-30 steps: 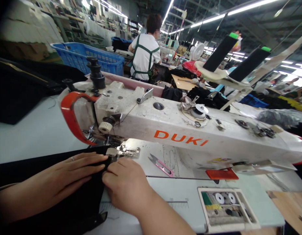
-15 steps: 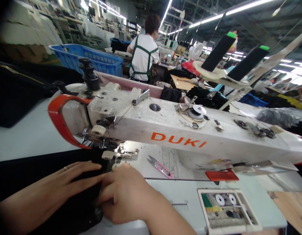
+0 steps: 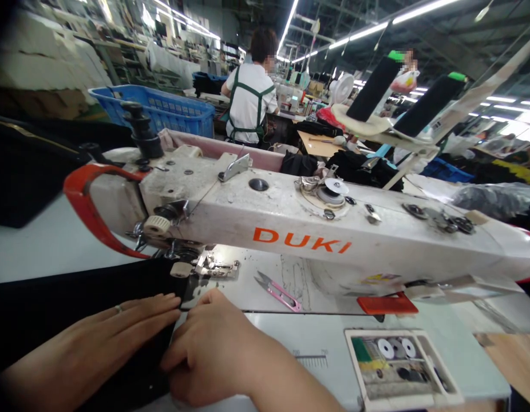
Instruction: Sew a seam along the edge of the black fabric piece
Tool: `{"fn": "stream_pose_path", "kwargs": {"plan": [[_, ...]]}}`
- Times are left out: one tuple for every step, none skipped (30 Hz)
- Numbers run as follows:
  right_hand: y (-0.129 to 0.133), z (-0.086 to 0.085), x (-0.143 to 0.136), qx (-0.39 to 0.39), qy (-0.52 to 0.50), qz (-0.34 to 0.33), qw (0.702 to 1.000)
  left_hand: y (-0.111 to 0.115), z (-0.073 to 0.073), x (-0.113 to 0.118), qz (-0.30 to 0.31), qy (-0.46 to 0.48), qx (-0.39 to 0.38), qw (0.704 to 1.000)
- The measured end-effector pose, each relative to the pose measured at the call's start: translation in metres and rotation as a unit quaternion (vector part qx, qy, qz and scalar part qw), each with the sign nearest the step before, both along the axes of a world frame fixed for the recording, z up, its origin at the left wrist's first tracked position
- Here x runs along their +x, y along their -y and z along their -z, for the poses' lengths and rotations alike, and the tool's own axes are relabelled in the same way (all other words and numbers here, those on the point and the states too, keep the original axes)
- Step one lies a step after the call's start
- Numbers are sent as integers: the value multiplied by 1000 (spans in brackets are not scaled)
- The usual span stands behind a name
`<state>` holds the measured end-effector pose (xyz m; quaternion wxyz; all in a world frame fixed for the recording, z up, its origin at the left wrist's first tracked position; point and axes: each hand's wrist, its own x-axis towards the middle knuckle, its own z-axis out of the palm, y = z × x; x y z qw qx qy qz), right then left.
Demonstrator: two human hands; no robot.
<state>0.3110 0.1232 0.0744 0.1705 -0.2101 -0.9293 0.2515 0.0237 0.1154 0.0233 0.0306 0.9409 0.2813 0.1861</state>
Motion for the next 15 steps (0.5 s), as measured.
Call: {"fn": "stream_pose_path", "kwargs": {"plan": [[1, 1, -1, 1, -3, 1, 1000, 2, 1, 0, 6, 5, 19, 1000], [1, 3, -1, 3, -7, 5, 1000, 3, 2, 0, 13, 6, 32, 999], [1, 5, -2, 7, -11, 9, 1000, 3, 2, 0, 15, 5, 37, 999], [1, 6, -2, 11, -13, 14, 1000, 2, 1, 0, 15, -2, 29, 999], [0, 8, -3, 15, -14, 17, 1000, 0, 0, -1, 15, -13, 13, 1000], [-1, 10, -4, 18, -13, 19, 1000, -3, -1, -2, 17, -24, -4, 1000], [-2, 11, -4, 20, -12, 20, 1000, -6, -1, -2, 18, -29, -16, 999], [-3, 12, -5, 22, -11, 18, 1000, -10, -2, -3, 15, -31, -23, 999], [-5, 13, -6, 23, -9, 19, 1000, -14, -2, -3, 12, -31, -25, 999], [-6, 14, -6, 26, -7, 22, 999, -18, -3, -3, 12, -32, -18, 999], [-8, 15, -6, 29, -6, 29, 999, -23, -5, -3, 12, -35, -5, 999], [-9, 16, -6, 34, -4, 38, 999, -27, -7, -2, 17, -43, 12, 999], [-11, 17, -6, 39, -2, 48, 998, -32, -10, -1, 18, -51, 31, 998], [-13, 19, -6, 44, 0, 58, 997, -37, -12, 0, 21, -57, 55, 997], [-15, 20, -6, 49, 3, 66, 997, -41, -14, 1, 24, -63, 76, 995]]}}
